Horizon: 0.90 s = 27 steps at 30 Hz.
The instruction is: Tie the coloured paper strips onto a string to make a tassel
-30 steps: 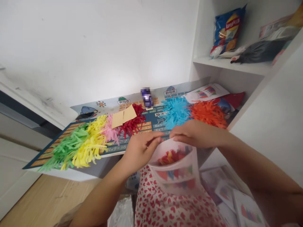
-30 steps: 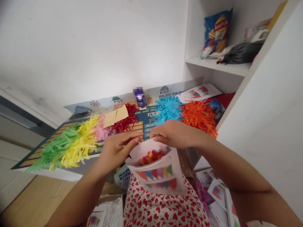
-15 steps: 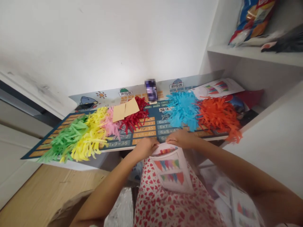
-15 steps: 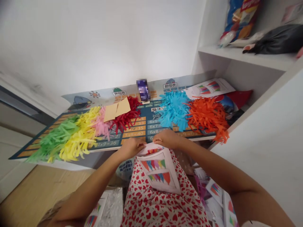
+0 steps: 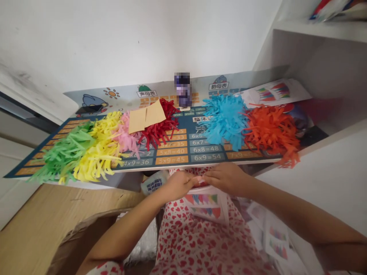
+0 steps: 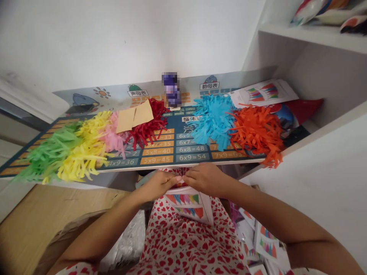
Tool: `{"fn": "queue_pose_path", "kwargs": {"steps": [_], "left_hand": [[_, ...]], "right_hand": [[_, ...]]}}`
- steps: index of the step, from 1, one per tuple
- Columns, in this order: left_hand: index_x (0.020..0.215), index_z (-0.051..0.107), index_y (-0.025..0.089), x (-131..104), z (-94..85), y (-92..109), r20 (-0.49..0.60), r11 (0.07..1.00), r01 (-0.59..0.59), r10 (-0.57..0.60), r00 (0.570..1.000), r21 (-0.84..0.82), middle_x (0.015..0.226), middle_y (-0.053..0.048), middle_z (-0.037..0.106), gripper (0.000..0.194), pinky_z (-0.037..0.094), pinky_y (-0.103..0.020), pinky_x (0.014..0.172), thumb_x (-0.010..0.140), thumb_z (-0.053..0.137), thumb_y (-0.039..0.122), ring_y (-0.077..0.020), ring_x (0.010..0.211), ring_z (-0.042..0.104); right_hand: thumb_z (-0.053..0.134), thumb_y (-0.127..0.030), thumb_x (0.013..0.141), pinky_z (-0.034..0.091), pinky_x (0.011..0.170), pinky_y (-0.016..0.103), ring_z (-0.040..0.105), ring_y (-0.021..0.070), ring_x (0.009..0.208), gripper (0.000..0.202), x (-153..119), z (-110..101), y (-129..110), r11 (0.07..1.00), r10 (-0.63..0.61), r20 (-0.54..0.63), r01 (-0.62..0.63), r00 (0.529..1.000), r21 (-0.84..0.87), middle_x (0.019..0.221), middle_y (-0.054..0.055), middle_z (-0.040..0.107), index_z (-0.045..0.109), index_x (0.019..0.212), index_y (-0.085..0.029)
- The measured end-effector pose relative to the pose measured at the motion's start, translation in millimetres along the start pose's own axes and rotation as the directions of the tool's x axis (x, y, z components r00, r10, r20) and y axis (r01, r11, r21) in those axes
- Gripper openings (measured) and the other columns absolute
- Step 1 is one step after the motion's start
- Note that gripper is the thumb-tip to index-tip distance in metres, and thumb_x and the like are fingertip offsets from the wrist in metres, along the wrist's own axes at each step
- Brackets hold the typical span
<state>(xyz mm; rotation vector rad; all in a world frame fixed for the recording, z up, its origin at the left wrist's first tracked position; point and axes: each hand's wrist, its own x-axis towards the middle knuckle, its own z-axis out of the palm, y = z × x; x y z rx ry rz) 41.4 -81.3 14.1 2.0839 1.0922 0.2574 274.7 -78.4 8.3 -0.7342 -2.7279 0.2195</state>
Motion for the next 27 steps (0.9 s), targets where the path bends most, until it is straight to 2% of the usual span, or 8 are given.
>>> {"fn": "queue_pose_path", "kwargs": {"steps": [4,9,15,18,20,22,24,27], "left_hand": [[0.078,0.068,0.018,-9.2,5.1,10.2,0.041,0.996,-0.090,0.091,0.995,-0.021,0.073,0.000,0.068,0.045,0.039,-0.022,0.064,0.100,0.039,0.045,-0.0139,0.068,0.059],[0.091,0.071,0.021,-26.9,10.7,24.7,0.013,0.996,-0.085,0.085,0.996,0.027,0.085,-0.001,0.073,0.034,0.040,-0.023,0.068,0.099,0.043,0.037,-0.0149,0.075,0.064],[0.084,0.071,0.019,-36.7,6.2,19.7,-0.003,0.996,-0.059,0.059,0.998,-0.070,0.076,0.001,0.071,0.036,0.040,-0.022,0.062,0.099,0.044,0.036,-0.0146,0.068,0.062],[0.082,0.073,0.019,-46.2,6.1,19.3,-0.156,0.981,-0.069,0.041,0.987,-0.180,0.074,0.000,0.071,0.036,0.044,-0.023,0.062,0.097,0.046,0.038,-0.0158,0.067,0.063],[0.084,0.075,0.020,-53.2,12.9,23.1,-0.327,0.970,-0.100,0.023,0.945,-0.220,0.078,-0.001,0.073,0.032,0.047,-0.025,0.067,0.095,0.051,0.037,-0.0174,0.072,0.066],[0.084,0.074,0.020,-56.9,25.1,27.0,-0.516,0.955,-0.139,-0.016,0.857,-0.261,0.082,-0.003,0.074,0.027,0.050,-0.026,0.071,0.092,0.055,0.037,-0.0185,0.076,0.067],[0.088,0.072,0.019,-54.9,39.4,26.8,-0.642,0.917,-0.184,-0.094,0.761,-0.353,0.085,-0.005,0.074,0.024,0.051,-0.028,0.073,0.088,0.059,0.039,-0.0194,0.078,0.067],[0.101,0.064,0.018,-42.7,56.9,16.1,-0.679,0.848,-0.206,-0.221,0.701,-0.489,0.083,-0.004,0.071,0.031,0.051,-0.030,0.071,0.083,0.062,0.044,-0.0192,0.075,0.066]], "right_hand": [[0.044,-0.034,0.099,0.041,0.064,0.025,0.064,0.0151,0.071,0.034,-9.7,-6.4,-10.8,0.948,0.162,-0.020,-0.150,0.987,0.281,0.085,0.004,0.075,0.075,0.093,-0.021],[0.054,-0.043,0.093,0.033,0.054,0.021,0.057,0.0116,0.061,0.035,-22.5,-19.8,-32.2,0.698,0.442,0.230,-0.493,0.867,0.519,0.068,-0.001,0.069,0.075,0.080,-0.019],[0.050,-0.047,0.093,0.026,0.052,0.023,0.045,0.0096,0.054,0.048,-40.6,-20.8,-34.8,0.672,0.513,0.194,-0.531,0.836,0.516,0.054,-0.002,0.053,0.063,0.060,-0.015],[0.056,-0.048,0.089,0.035,0.054,0.023,0.052,0.0126,0.060,0.034,-46.8,-4.5,-38.6,0.500,0.671,0.091,-0.540,0.735,0.677,0.065,-0.001,0.061,0.069,0.079,-0.019],[0.053,-0.051,0.090,0.042,0.059,0.024,0.057,0.0150,0.068,0.035,-47.4,18.0,-47.9,0.392,0.803,-0.048,-0.465,0.595,0.794,0.080,0.002,0.066,0.069,0.098,-0.021],[0.048,-0.057,0.090,0.049,0.069,0.028,0.060,0.0178,0.080,0.042,-45.7,46.6,-59.6,0.388,0.856,-0.194,-0.347,0.480,0.854,0.098,0.005,0.066,0.063,0.111,-0.023],[0.055,-0.064,0.083,0.051,0.077,0.033,0.061,0.0211,0.090,0.055,-42.7,73.9,-69.3,0.426,0.848,-0.278,-0.270,0.451,0.863,0.110,0.008,0.063,0.056,0.120,-0.023],[0.070,-0.070,0.065,0.053,0.076,0.035,0.061,0.0235,0.088,0.076,-37.5,98.6,-75.0,0.449,0.810,-0.300,-0.204,0.504,0.870,0.104,0.008,0.063,0.051,0.120,-0.020]]}}
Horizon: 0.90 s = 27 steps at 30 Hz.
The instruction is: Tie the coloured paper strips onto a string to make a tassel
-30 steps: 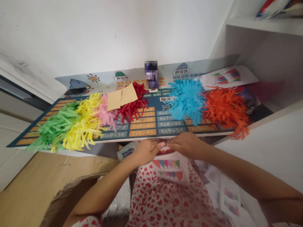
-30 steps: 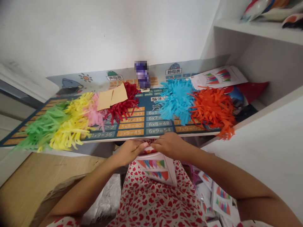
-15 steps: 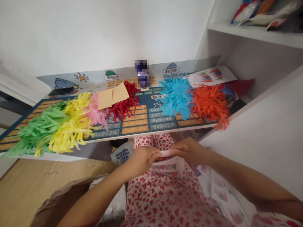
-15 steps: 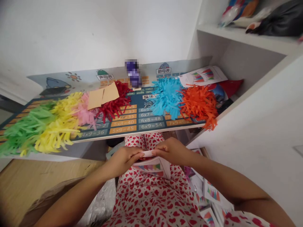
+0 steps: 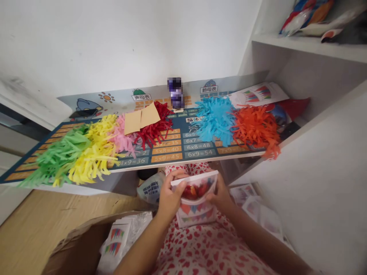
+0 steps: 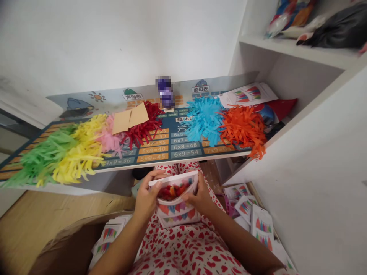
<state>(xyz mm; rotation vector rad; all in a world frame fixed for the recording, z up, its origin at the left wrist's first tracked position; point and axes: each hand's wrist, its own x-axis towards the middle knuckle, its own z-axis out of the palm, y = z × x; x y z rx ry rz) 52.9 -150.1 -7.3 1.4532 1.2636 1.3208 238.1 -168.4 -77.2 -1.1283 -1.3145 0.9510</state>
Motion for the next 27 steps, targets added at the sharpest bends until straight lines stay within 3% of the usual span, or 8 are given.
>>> {"fn": "queue_pose_path", "kwargs": {"steps": [3,6,10,13,16,22,27], "left_hand": [[0.102,0.058,0.019,7.1,7.5,-21.8,-0.216,0.995,0.009,0.014,0.976,0.103,0.072,0.002,0.060,0.036,0.048,-0.028,0.067,0.076,0.070,0.042,-0.0163,0.065,0.059],[0.112,0.054,0.019,8.0,11.1,-39.6,-0.386,0.984,-0.011,0.080,0.919,0.176,0.073,0.004,0.054,0.051,0.046,-0.028,0.067,0.071,0.076,0.040,-0.0155,0.065,0.055],[0.126,0.045,0.020,-8.0,12.0,-57.8,-0.379,0.984,-0.169,0.175,0.909,0.048,0.081,0.001,0.058,0.063,0.047,-0.026,0.065,0.075,0.076,0.041,-0.0146,0.069,0.058],[0.116,0.046,0.023,-21.2,10.2,-68.0,-0.425,0.946,-0.322,0.277,0.862,-0.036,0.089,-0.002,0.062,0.044,0.050,-0.025,0.068,0.082,0.071,0.037,-0.0134,0.074,0.062],[0.102,0.050,0.023,-27.9,6.9,-75.3,-0.473,0.929,-0.370,0.322,0.820,-0.011,0.091,-0.002,0.061,0.029,0.052,-0.026,0.071,0.083,0.071,0.032,-0.0137,0.081,0.064],[0.096,0.058,0.020,-27.2,-2.2,-87.4,-0.463,0.927,-0.352,0.369,0.806,0.127,0.094,-0.004,0.064,0.023,0.054,-0.032,0.077,0.081,0.073,0.028,-0.0172,0.089,0.066],[0.090,0.065,0.020,-20.4,-14.2,-87.2,-0.319,0.877,-0.422,0.477,0.819,0.229,0.091,-0.003,0.067,0.007,0.053,-0.031,0.076,0.086,0.066,0.025,-0.0171,0.086,0.066]], "right_hand": [[0.075,-0.062,0.062,0.054,0.073,0.035,0.062,0.0231,0.084,0.071,3.0,4.9,1.1,0.998,-0.039,-0.004,0.038,0.999,-0.053,0.097,0.006,0.064,0.053,0.116,-0.021],[0.071,-0.046,0.073,0.054,0.081,0.037,0.064,0.0243,0.094,0.058,8.2,6.3,-4.7,0.979,-0.043,-0.118,0.019,0.992,-0.201,0.108,0.008,0.066,0.053,0.123,-0.022],[0.061,-0.036,0.083,0.049,0.098,0.042,0.059,0.0262,0.115,0.047,6.9,9.7,2.0,0.968,-0.080,-0.146,0.042,0.986,-0.248,0.121,0.009,0.064,0.053,0.128,-0.022],[0.063,-0.031,0.083,0.050,0.096,0.041,0.059,0.0236,0.115,0.053,1.0,15.7,18.0,0.986,-0.147,-0.246,0.122,0.958,-0.113,0.121,0.011,0.061,0.045,0.133,-0.023],[0.066,-0.028,0.081,0.053,0.085,0.035,0.064,0.0194,0.099,0.048,-2.4,21.2,30.0,0.982,-0.189,-0.311,0.187,0.932,-0.036,0.110,0.008,0.062,0.046,0.125,-0.024],[0.065,-0.025,0.082,0.051,0.081,0.035,0.061,0.0185,0.091,0.034,5.0,15.4,25.4,0.929,-0.345,-0.174,0.309,0.922,-0.201,0.103,0.004,0.061,0.055,0.114,-0.026],[0.065,-0.023,0.082,0.050,0.074,0.032,0.059,0.0173,0.083,0.020,10.0,6.6,14.7,0.919,-0.378,-0.128,0.356,0.917,-0.170,0.092,0.002,0.058,0.054,0.099,-0.025]]}}
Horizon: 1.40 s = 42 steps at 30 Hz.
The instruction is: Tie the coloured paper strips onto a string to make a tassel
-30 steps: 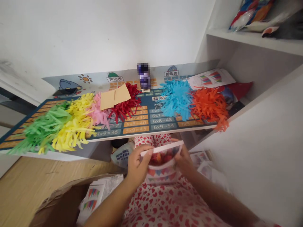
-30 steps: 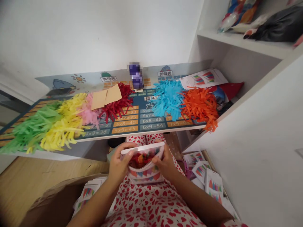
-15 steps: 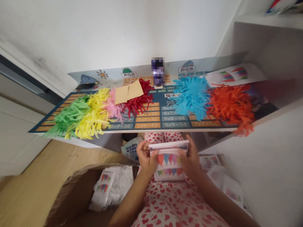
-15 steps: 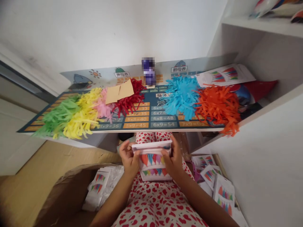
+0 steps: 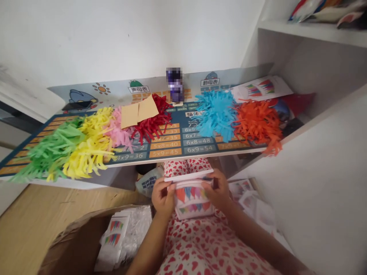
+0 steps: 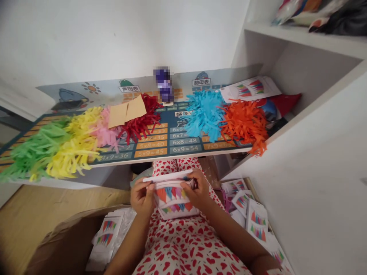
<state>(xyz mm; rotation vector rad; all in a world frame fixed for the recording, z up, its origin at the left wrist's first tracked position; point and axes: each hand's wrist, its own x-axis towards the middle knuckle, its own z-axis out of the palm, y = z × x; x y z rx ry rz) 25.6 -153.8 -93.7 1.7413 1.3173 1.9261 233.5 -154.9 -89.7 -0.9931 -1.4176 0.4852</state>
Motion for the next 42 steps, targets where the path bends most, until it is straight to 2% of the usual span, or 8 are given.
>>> {"fn": "queue_pose_path", "kwargs": {"steps": [7,11,14,17,20,28,35,42], "left_hand": [[0.074,0.065,0.018,14.9,-0.6,9.5,0.052,0.994,0.109,-0.109,0.993,0.003,0.083,-0.005,0.069,0.020,0.053,-0.032,0.074,0.089,0.061,0.031,-0.0181,0.080,0.066],[0.105,0.060,0.022,15.6,6.8,13.3,-0.033,0.984,0.119,-0.124,0.992,-0.131,0.082,-0.001,0.066,0.020,0.052,-0.027,0.069,0.088,0.065,0.030,-0.0140,0.074,0.064],[0.117,0.059,0.022,18.1,4.2,13.5,0.074,0.985,0.133,-0.126,0.989,-0.109,0.086,-0.003,0.066,0.029,0.053,-0.029,0.072,0.090,0.061,0.033,-0.0154,0.078,0.064],[0.099,0.069,0.021,22.3,-2.5,12.8,0.198,0.996,0.087,-0.084,0.976,-0.006,0.092,-0.006,0.068,0.018,0.052,-0.033,0.081,0.092,0.057,0.033,-0.0192,0.088,0.065],[0.095,0.069,0.021,25.7,-5.9,12.2,0.240,0.999,0.043,-0.035,0.970,-0.024,0.091,-0.006,0.070,0.016,0.052,-0.035,0.082,0.093,0.055,0.029,-0.0193,0.089,0.066],[0.093,0.070,0.021,27.4,-0.4,14.0,0.265,0.993,0.008,0.023,0.964,-0.116,0.089,-0.006,0.074,0.011,0.056,-0.034,0.075,0.086,0.067,0.029,-0.0197,0.082,0.070],[0.089,0.064,0.019,26.9,2.0,22.0,0.317,0.958,0.181,-0.104,0.943,-0.222,0.090,-0.008,0.076,0.014,0.058,-0.037,0.076,0.079,0.074,0.021,-0.0217,0.083,0.072],[0.083,0.067,0.020,35.4,2.8,44.9,0.397,0.955,0.230,-0.140,0.907,-0.188,0.088,-0.006,0.075,0.004,0.055,-0.033,0.077,0.086,0.065,0.022,-0.0194,0.082,0.071]], "right_hand": [[0.057,-0.035,0.089,0.049,0.074,0.034,0.060,0.0196,0.084,0.013,2.0,-7.3,0.9,0.999,0.044,0.001,-0.044,0.999,0.006,0.090,0.005,0.061,0.057,0.085,-0.023],[0.064,-0.038,0.086,0.052,0.070,0.032,0.062,0.0177,0.079,0.038,-2.9,-1.6,4.4,0.985,0.168,-0.083,-0.165,0.982,0.045,0.095,0.004,0.062,0.052,0.120,-0.025],[0.064,-0.037,0.086,0.052,0.068,0.030,0.063,0.0164,0.074,0.062,-1.8,-1.2,3.6,0.969,0.231,-0.039,-0.226,0.972,0.096,0.095,0.003,0.064,0.038,0.140,-0.027],[0.065,-0.034,0.085,0.053,0.076,0.033,0.064,0.0193,0.087,0.036,5.2,-6.5,1.1,0.985,0.169,0.011,-0.169,0.986,0.023,0.100,0.005,0.066,0.057,0.120,-0.026],[0.062,-0.033,0.088,0.052,0.085,0.038,0.064,0.0212,0.095,0.016,13.3,-13.0,-2.1,0.991,0.094,0.086,-0.101,0.992,0.092,0.100,0.006,0.066,0.061,0.101,-0.024],[0.056,-0.029,0.092,0.052,0.086,0.041,0.064,0.0215,0.097,0.016,16.9,-22.0,-8.3,0.987,0.072,0.174,-0.095,0.982,0.126,0.102,0.006,0.067,0.066,0.103,-0.025],[0.066,-0.030,0.084,0.055,0.082,0.044,0.067,0.0237,0.093,0.013,16.3,-21.2,-12.4,0.987,0.051,0.204,-0.081,0.978,0.141,0.099,0.008,0.071,0.065,0.096,-0.024],[0.065,-0.026,0.086,0.054,0.072,0.034,0.066,0.0182,0.079,0.005,30.6,-19.6,-26.5,0.974,0.119,0.212,-0.155,0.970,0.162,0.083,0.003,0.070,0.065,0.082,-0.023]]}}
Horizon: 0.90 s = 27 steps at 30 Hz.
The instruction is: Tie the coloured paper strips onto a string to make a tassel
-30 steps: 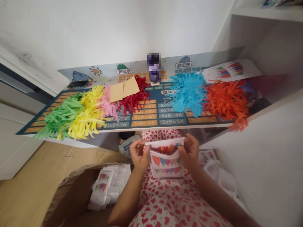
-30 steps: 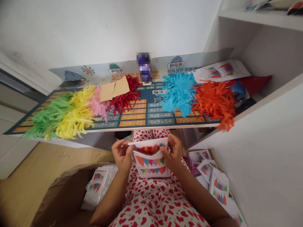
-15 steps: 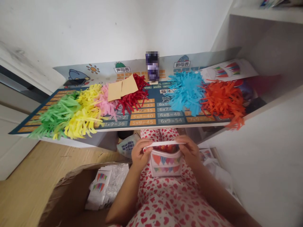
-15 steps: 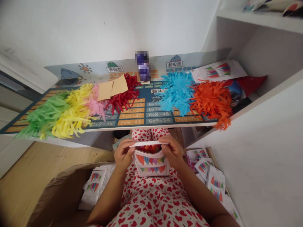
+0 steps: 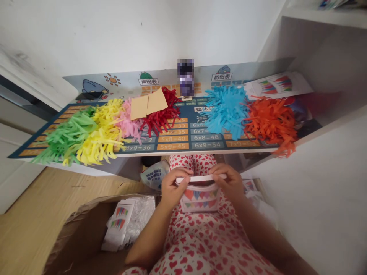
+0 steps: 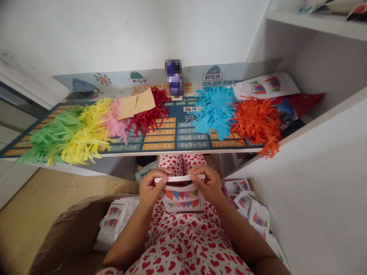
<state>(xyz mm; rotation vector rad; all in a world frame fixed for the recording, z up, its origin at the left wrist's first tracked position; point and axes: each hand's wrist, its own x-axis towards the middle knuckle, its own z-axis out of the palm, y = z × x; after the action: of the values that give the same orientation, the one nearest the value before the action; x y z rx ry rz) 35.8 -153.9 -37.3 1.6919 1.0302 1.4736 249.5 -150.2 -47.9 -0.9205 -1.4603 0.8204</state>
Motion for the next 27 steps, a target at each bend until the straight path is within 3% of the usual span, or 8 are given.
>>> {"fn": "queue_pose_path", "kwargs": {"steps": [4,8,13,20,24,27], "left_hand": [[0.083,0.068,0.020,-2.3,5.8,6.3,0.016,0.996,0.087,-0.087,0.996,0.004,0.088,-0.008,0.075,0.014,0.056,-0.035,0.077,0.088,0.062,0.031,-0.0210,0.082,0.071],[0.080,0.072,0.020,-3.4,7.3,5.1,-0.016,0.998,0.060,-0.060,0.998,-0.008,0.083,-0.007,0.076,0.015,0.056,-0.036,0.075,0.086,0.066,0.033,-0.0205,0.077,0.070],[0.079,0.074,0.021,-1.8,4.9,5.7,0.022,0.997,0.055,-0.054,0.998,-0.062,0.085,-0.007,0.076,0.010,0.056,-0.034,0.076,0.084,0.069,0.028,-0.0190,0.078,0.071],[0.089,0.073,0.019,-4.9,4.1,19.6,0.032,0.958,0.275,-0.273,0.961,-0.079,0.090,-0.008,0.076,0.019,0.055,-0.033,0.078,0.088,0.063,0.035,-0.0210,0.084,0.071],[0.091,0.075,0.022,-3.4,-0.3,21.8,0.054,0.985,0.167,-0.166,0.985,-0.030,0.098,-0.008,0.077,0.015,0.055,-0.035,0.086,0.089,0.062,0.028,-0.0209,0.092,0.071],[0.090,0.077,0.023,-5.1,-0.6,14.0,0.042,0.999,0.038,-0.037,0.998,-0.021,0.097,-0.008,0.077,0.015,0.056,-0.035,0.083,0.090,0.062,0.025,-0.0199,0.089,0.071]], "right_hand": [[0.062,-0.029,0.088,0.055,0.075,0.035,0.067,0.0192,0.081,0.011,7.9,-3.7,-10.1,0.997,0.027,0.112,-0.019,0.993,-0.075,0.085,0.005,0.071,0.071,0.083,-0.023],[0.061,-0.029,0.089,0.056,0.079,0.035,0.068,0.0195,0.087,0.014,10.6,-8.8,-12.9,0.996,0.015,0.200,0.002,0.980,-0.088,0.095,0.006,0.073,0.075,0.090,-0.025],[0.067,-0.028,0.086,0.057,0.075,0.032,0.070,0.0192,0.083,0.009,15.8,-11.2,-19.1,0.987,0.016,0.261,0.027,0.965,-0.161,0.090,0.005,0.074,0.075,0.088,-0.024],[0.068,-0.027,0.086,0.057,0.071,0.032,0.070,0.0192,0.080,0.011,23.2,-5.1,-30.1,0.921,-0.060,0.281,0.162,0.958,-0.354,0.088,0.003,0.075,0.075,0.095,-0.027],[0.066,-0.025,0.088,0.056,0.073,0.034,0.069,0.0192,0.081,0.010,23.9,-3.6,-30.5,0.900,-0.104,0.327,0.228,0.939,-0.371,0.087,0.003,0.075,0.074,0.093,-0.027],[0.064,-0.022,0.088,0.056,0.075,0.034,0.070,0.0191,0.084,0.011,26.8,-5.7,-34.1,0.903,-0.118,0.413,0.271,0.903,-0.333,0.089,0.003,0.075,0.072,0.094,-0.027]]}}
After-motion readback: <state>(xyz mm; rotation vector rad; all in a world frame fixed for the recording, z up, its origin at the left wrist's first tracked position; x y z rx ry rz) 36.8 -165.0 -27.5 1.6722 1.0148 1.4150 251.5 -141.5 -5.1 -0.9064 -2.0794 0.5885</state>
